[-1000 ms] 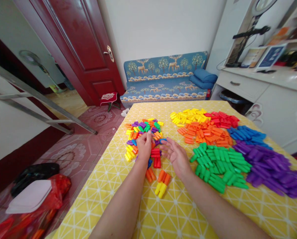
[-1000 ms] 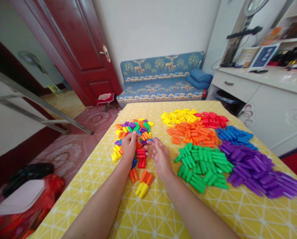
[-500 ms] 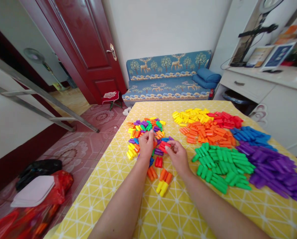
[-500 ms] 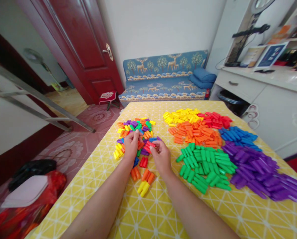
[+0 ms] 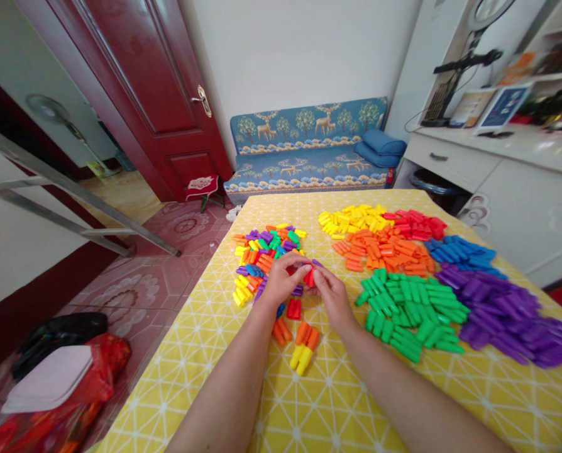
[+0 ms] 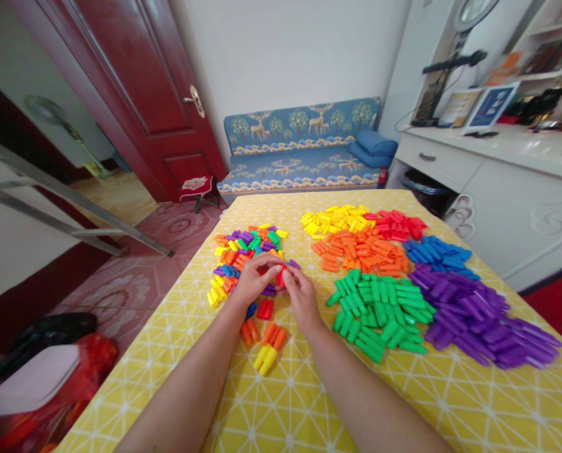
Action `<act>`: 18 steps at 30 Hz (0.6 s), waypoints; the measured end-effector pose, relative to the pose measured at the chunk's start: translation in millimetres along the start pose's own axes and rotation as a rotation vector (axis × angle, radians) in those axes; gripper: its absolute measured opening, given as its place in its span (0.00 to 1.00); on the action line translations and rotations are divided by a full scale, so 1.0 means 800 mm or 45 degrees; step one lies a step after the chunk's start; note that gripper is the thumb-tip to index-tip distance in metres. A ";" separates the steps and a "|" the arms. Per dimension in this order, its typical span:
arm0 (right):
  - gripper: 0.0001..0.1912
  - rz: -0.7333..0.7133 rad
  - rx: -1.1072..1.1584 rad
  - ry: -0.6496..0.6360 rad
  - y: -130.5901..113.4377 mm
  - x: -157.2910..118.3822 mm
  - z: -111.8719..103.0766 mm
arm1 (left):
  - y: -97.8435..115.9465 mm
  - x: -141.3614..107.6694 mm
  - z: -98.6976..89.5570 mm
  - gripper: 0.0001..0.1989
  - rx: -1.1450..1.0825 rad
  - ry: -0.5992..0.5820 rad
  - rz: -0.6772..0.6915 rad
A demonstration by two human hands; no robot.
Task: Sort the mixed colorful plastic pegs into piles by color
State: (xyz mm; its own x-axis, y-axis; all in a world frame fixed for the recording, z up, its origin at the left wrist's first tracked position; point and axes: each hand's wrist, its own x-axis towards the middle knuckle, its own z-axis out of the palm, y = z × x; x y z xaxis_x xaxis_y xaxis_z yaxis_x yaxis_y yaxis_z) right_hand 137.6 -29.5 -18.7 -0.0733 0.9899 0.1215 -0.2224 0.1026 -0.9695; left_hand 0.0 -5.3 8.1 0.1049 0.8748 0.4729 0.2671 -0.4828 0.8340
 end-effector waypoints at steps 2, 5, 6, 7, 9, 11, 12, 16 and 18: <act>0.15 -0.065 -0.131 -0.051 0.002 -0.004 0.003 | 0.001 0.000 0.000 0.09 0.010 0.036 -0.013; 0.13 -0.093 -0.185 -0.019 -0.003 -0.008 0.007 | 0.002 0.000 -0.001 0.10 -0.016 0.038 -0.056; 0.14 -0.087 -0.166 0.016 -0.010 -0.008 0.005 | 0.002 0.000 -0.001 0.11 -0.028 0.034 -0.075; 0.15 -0.087 -0.144 0.063 -0.019 -0.005 0.001 | 0.001 -0.001 -0.001 0.11 -0.034 0.029 -0.089; 0.19 -0.129 -0.140 0.182 -0.043 0.012 -0.020 | -0.002 -0.001 -0.002 0.13 -0.023 0.030 -0.106; 0.21 -0.199 -0.216 0.311 -0.070 0.045 -0.059 | -0.006 -0.001 -0.002 0.14 0.004 0.046 -0.111; 0.21 -0.244 -0.264 0.406 -0.082 0.066 -0.084 | -0.008 -0.001 -0.002 0.15 0.014 0.052 -0.114; 0.15 -0.175 -0.592 0.813 -0.114 0.156 -0.198 | -0.012 0.001 -0.002 0.14 0.052 0.054 -0.106; 0.12 -0.200 -0.671 0.817 -0.121 0.187 -0.243 | -0.012 0.001 -0.002 0.15 0.068 0.045 -0.099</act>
State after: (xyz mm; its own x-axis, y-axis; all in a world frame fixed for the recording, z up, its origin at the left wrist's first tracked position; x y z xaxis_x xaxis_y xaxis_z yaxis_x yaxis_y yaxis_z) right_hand 337.2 128.0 51.7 0.5223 0.8078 0.2733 0.3107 0.1182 -0.9431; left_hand -4.2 -0.1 0.8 0.0482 0.9072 0.4179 0.3238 -0.4100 0.8527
